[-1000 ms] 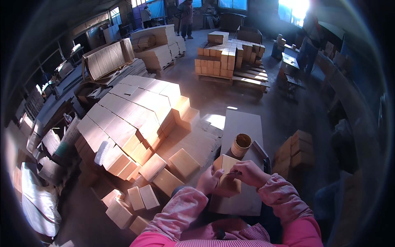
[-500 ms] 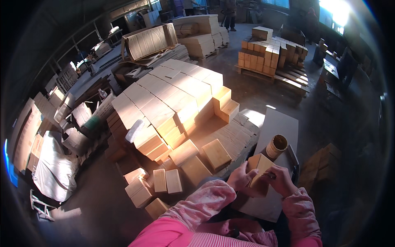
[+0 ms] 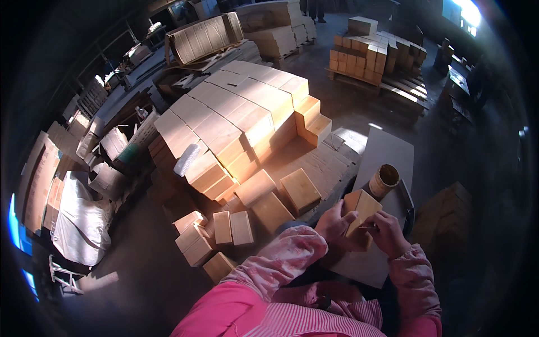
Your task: The person repeatedly picks up small wooden blocks, applies a substance from a container using a small tool, and places the blocks into a stack. The person handles the blocks one at a time, rotating them to apply the substance to edges before stacking them.
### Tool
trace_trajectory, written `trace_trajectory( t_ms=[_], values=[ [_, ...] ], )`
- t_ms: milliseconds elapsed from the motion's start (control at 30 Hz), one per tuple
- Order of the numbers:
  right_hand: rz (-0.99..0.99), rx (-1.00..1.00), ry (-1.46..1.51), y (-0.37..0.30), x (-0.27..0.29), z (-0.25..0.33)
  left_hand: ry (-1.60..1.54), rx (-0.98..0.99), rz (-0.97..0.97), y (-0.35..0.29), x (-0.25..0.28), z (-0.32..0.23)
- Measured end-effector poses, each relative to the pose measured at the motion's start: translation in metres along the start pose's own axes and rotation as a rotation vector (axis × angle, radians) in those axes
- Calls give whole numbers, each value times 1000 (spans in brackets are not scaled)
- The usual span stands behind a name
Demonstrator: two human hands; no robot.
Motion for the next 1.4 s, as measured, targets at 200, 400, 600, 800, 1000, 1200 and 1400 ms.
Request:
trace_trajectory(
  t_ms=[200, 400, 600, 800, 1000, 1200, 1400],
  values=[
    [-166, -151, 8, -20, 0, -9, -255, -82, 24, 4, 0, 1],
    [-4, 41, -38, -13, 7, 9, -182, -47, 30, -6, 6, -17],
    [218, 130, -231, 3, 2, 17, -96, -112, -38, -14, 11, -29],
    [191, 117, -189, 5, 2, 10, -94, -73, -28, -6, 7, -15],
    [-59, 22, -101, -4, 10, -2, -215, 16, 82, 0, -2, -4],
    [55, -17, -174, -16, 26, -4, -444, 116, 181, -6, 0, -18],
    [121, -68, -22, -15, 25, -5, -419, 150, 157, -6, 2, -21]
  ],
)
Point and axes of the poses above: each hand's wrist, its own y-axis towards the middle knuckle, its own x-axis out of the back of the hand, z = x × y, the point moved 4 cm from there along y, towards the middle knuckle, and after that the axes turned 10 degrees about -z, right-handed, at the moved point
